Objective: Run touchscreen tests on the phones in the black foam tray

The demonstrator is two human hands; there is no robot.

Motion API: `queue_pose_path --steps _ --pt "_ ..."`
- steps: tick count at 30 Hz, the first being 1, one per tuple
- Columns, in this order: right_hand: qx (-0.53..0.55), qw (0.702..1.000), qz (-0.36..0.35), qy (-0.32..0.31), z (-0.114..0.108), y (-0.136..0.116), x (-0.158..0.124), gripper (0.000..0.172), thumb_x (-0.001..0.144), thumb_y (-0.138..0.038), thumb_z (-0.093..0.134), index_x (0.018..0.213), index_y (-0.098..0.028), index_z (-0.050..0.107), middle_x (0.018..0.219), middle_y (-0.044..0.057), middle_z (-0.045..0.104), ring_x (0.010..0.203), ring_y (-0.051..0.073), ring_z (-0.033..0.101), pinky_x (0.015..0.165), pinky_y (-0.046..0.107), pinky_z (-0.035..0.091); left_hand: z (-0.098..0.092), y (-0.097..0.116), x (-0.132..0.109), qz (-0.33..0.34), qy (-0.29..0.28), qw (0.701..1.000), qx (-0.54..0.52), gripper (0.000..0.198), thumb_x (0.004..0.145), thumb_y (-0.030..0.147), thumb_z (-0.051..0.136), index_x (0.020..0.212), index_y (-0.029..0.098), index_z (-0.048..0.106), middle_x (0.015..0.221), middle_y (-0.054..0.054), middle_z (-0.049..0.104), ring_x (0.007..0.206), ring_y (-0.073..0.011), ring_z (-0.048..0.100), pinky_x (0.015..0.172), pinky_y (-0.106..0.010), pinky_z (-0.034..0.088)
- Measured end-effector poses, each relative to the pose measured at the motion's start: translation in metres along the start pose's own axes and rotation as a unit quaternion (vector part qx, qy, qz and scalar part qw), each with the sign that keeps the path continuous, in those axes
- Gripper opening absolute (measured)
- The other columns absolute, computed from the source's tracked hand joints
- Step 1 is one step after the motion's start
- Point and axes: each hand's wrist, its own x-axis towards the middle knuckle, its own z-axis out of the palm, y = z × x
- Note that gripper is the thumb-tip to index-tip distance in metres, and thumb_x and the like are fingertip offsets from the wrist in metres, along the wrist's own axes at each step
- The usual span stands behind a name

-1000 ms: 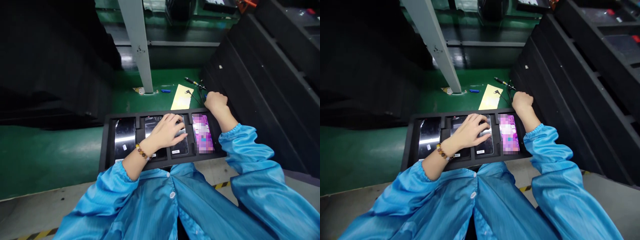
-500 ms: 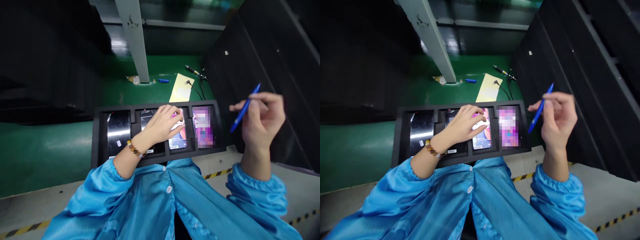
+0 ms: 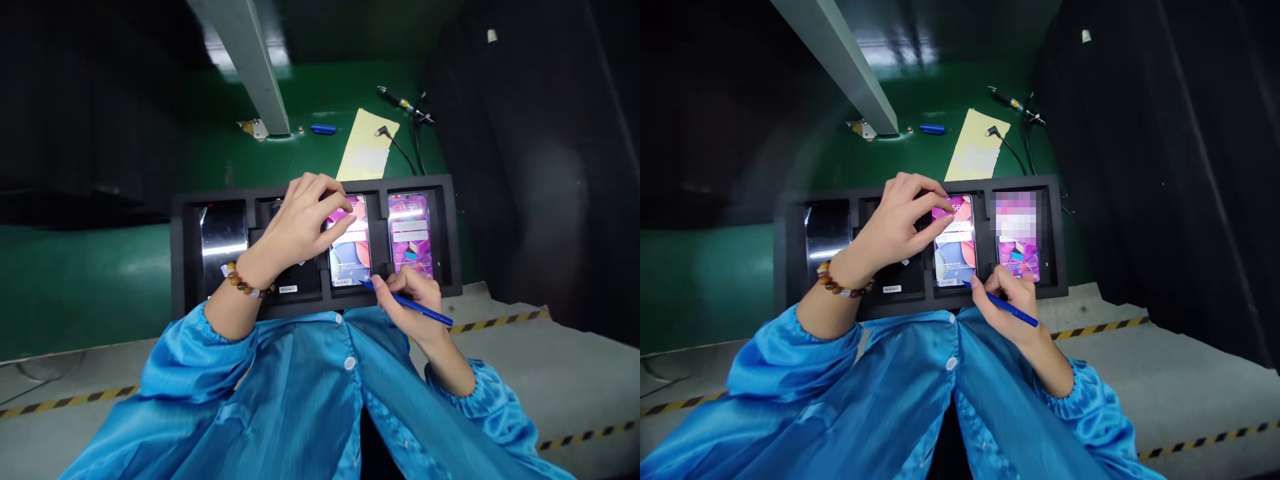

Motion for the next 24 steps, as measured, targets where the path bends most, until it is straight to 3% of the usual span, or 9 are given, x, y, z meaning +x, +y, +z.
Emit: queue_pose_path --steps 6,15,24 --pt "-0.023 0.999 -0.026 -0.02 -0.0004 0.0003 0.0046 0.041 0.103 -0.021 0.07 0.073 -0.024 0.042 0.061 -0.008 0.049 0.049 0.008 0.042 0.05 0.025 0.037 -0.0015 -0.0018 0.0006 -0.012 0.011 1.0 0.003 0.027 0.11 0.044 0.055 0.111 0.023 0.071 0.125 -0.01 0.067 0.119 -0.0301 0.061 0.11 -0.058 0.046" --pt "-0.047 0.997 -0.021 -0.052 0.0003 0.0021 0.0037 0.041 0.103 -0.019 0.067 0.075 -0.024 0.038 0.064 -0.009 0.041 0.053 0.007 0.039 0.053 0.023 0.036 -0.0026 0.0017 0.0002 -0.007 0.012 1.0 0.0 0.024 0.11 0.042 0.057 0.112 0.022 0.072 0.125 -0.011 0.07 0.116 -0.0292 0.061 0.108 -0.054 0.046" --pt "-0.054 0.998 -0.026 -0.026 -0.0001 -0.0007 0.0051 0.039 0.101 -0.016 0.067 0.075 -0.024 0.039 0.065 -0.009 0.04 0.053 0.007 0.04 0.052 0.023 0.035 -0.0036 0.0022 -0.0002 -0.014 0.009 1.0 -0.004 0.022 0.109 0.04 0.058 0.112 0.023 0.072 0.125 -0.011 0.069 0.117 -0.0299 0.061 0.11 -0.056 0.046"
